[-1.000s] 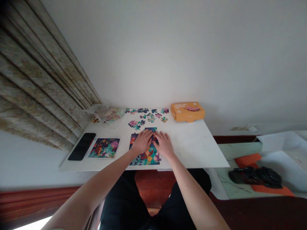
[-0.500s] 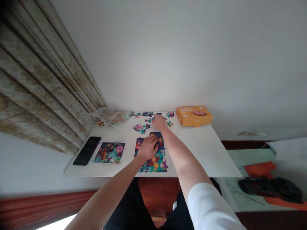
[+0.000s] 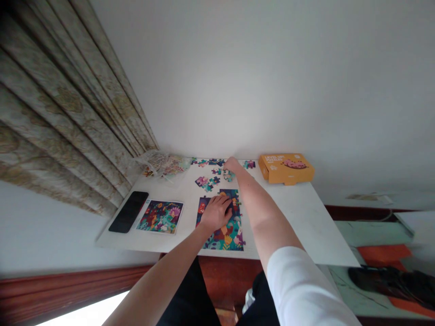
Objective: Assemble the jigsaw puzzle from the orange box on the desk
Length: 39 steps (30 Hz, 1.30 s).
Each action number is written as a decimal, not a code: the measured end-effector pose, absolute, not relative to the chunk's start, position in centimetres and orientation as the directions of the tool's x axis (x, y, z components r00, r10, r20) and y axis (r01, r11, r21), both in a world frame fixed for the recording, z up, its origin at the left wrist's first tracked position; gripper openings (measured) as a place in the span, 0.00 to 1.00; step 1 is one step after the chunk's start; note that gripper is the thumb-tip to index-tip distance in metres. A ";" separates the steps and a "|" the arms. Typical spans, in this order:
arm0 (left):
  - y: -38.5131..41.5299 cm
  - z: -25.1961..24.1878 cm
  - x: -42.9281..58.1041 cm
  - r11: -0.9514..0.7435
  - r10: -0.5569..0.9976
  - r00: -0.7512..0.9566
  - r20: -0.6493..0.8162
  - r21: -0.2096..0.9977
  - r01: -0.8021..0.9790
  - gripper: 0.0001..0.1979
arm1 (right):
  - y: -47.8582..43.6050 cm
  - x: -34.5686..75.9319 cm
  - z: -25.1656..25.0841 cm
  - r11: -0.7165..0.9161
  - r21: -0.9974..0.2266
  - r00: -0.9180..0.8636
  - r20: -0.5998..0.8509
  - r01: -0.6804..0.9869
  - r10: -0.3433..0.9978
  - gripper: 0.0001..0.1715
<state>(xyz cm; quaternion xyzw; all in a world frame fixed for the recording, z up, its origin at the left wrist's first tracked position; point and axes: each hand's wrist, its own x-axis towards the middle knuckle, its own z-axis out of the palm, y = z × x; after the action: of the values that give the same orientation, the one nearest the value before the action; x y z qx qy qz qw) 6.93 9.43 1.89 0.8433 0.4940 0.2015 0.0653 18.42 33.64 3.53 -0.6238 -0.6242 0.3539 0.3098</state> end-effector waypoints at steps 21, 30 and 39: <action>9.6 2.2 7.1 -0.545 0.833 0.524 0.179 0.106 0.831 0.22 | 14.3 30.5 -0.9 0.034 -0.999 0.231 0.026 -0.029 0.973 0.38; 9.7 1.9 11.1 -0.368 0.923 0.333 0.190 0.191 0.910 0.12 | 12.4 29.9 -1.3 0.080 -0.993 0.237 0.097 0.083 0.967 0.36; 8.9 1.8 11.3 -0.356 0.920 0.295 0.258 0.239 0.903 0.12 | 12.0 30.4 -1.0 0.053 -0.999 0.257 0.053 0.006 0.965 0.36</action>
<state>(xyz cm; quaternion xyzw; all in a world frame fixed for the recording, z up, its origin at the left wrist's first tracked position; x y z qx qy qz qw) 11.29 8.94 1.77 0.8043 0.5668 0.1770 0.0237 30.39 12.00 -1.00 -0.5466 -0.4439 0.4177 0.5741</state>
